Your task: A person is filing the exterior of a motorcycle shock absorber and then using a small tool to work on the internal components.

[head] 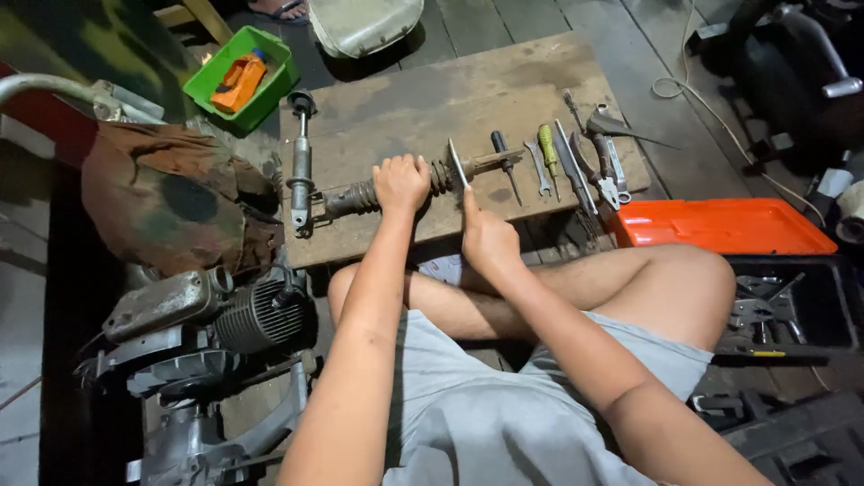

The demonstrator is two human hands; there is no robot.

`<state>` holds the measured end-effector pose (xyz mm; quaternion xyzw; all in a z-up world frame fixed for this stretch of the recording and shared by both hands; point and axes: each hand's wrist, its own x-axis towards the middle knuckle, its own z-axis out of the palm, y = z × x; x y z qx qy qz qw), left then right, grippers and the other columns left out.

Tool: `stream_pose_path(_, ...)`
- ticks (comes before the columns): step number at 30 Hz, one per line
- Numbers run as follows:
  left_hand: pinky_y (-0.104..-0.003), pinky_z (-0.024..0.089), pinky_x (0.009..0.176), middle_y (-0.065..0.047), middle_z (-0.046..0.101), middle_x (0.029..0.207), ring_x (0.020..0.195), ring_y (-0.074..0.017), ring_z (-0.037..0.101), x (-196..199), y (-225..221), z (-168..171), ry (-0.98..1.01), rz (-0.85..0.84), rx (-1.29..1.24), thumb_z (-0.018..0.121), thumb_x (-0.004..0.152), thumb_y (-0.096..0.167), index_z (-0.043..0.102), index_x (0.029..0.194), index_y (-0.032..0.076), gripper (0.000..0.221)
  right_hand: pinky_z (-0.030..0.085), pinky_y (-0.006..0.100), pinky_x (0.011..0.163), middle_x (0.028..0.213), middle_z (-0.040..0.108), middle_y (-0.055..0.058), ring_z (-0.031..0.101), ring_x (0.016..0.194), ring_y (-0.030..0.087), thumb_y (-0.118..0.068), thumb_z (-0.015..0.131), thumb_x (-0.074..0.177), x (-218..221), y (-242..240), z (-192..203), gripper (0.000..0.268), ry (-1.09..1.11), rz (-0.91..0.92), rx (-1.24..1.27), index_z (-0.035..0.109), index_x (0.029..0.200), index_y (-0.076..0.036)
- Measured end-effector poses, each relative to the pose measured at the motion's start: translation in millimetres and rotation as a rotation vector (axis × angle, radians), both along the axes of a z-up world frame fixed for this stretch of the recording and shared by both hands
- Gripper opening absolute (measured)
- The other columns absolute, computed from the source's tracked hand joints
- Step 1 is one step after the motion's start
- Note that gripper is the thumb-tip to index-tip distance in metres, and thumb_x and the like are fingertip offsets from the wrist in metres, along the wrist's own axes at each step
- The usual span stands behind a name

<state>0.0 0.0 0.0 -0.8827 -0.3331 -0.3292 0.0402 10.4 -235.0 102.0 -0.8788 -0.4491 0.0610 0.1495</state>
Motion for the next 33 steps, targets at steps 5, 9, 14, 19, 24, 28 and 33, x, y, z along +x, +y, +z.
stream_pose_path(5,-0.050,0.048,0.079,-0.010,0.069,0.074,0.078,-0.0320,0.070,-5,-3,4,0.057,-0.007,-0.092,0.048,0.094,0.042,0.068,0.076,0.013,0.041,0.058,0.059,0.069,0.088,0.071,0.026,0.074,0.082,0.046,-0.012,0.044,0.093,10,-7,4,0.067,0.074,0.003,-0.103,0.033,0.159,-0.004)
stream_pose_path(9,-0.048,0.049,0.078,-0.010,0.070,0.072,0.077,-0.0304,0.071,-17,-18,11,0.075,-0.016,-0.097,0.048,0.094,0.041,0.071,0.074,0.014,0.041,0.058,0.059,0.070,0.086,0.072,0.028,0.074,0.082,0.046,-0.012,0.046,0.092,3,-23,29,0.066,0.115,0.010,-0.150,0.037,0.157,-0.005)
stream_pose_path(14,-0.049,0.050,0.075,-0.010,0.071,0.073,0.078,-0.0317,0.072,-30,-36,17,0.101,-0.021,-0.134,0.049,0.093,0.040,0.072,0.074,0.015,0.039,0.060,0.055,0.066,0.082,0.072,0.024,0.074,0.076,0.042,-0.012,0.056,0.090,3,-24,43,0.068,0.124,0.037,-0.186,0.040,0.155,-0.002)
stream_pose_path(19,-0.049,0.051,0.075,-0.009,0.073,0.075,0.077,-0.0323,0.072,-27,-25,20,0.129,-0.074,-0.212,0.045,0.096,0.042,0.075,0.077,0.014,0.045,0.059,0.054,0.062,0.081,0.072,0.023,0.074,0.074,0.041,-0.010,0.050,0.094,18,13,17,0.066,0.072,0.029,-0.155,0.036,0.157,-0.002)
stream_pose_path(24,-0.045,0.054,0.069,-0.008,0.070,0.075,0.076,-0.0299,0.070,-27,-19,30,0.109,-0.181,-0.105,0.049,0.096,0.040,0.075,0.079,0.014,0.041,0.059,0.055,0.063,0.080,0.072,0.024,0.073,0.072,0.041,-0.012,0.054,0.092,36,30,9,0.063,0.036,0.009,-0.022,0.043,0.153,-0.002)
stream_pose_path(28,-0.044,0.053,0.068,-0.007,0.067,0.074,0.076,-0.0288,0.070,-28,-16,26,0.101,-0.197,-0.013,0.051,0.096,0.042,0.074,0.076,0.015,0.040,0.059,0.056,0.064,0.083,0.071,0.021,0.074,0.076,0.042,-0.017,0.054,0.093,40,38,-7,0.063,-0.029,0.010,-0.029,0.040,0.153,-0.005)
stream_pose_path(33,-0.044,0.053,0.069,-0.008,0.067,0.074,0.077,-0.0294,0.069,-25,-8,20,0.100,-0.159,0.023,0.050,0.098,0.042,0.073,0.079,0.014,0.041,0.060,0.052,0.063,0.078,0.070,0.020,0.075,0.072,0.038,-0.008,0.048,0.093,37,63,-14,0.058,-0.211,-0.032,0.146,0.048,0.151,-0.001)
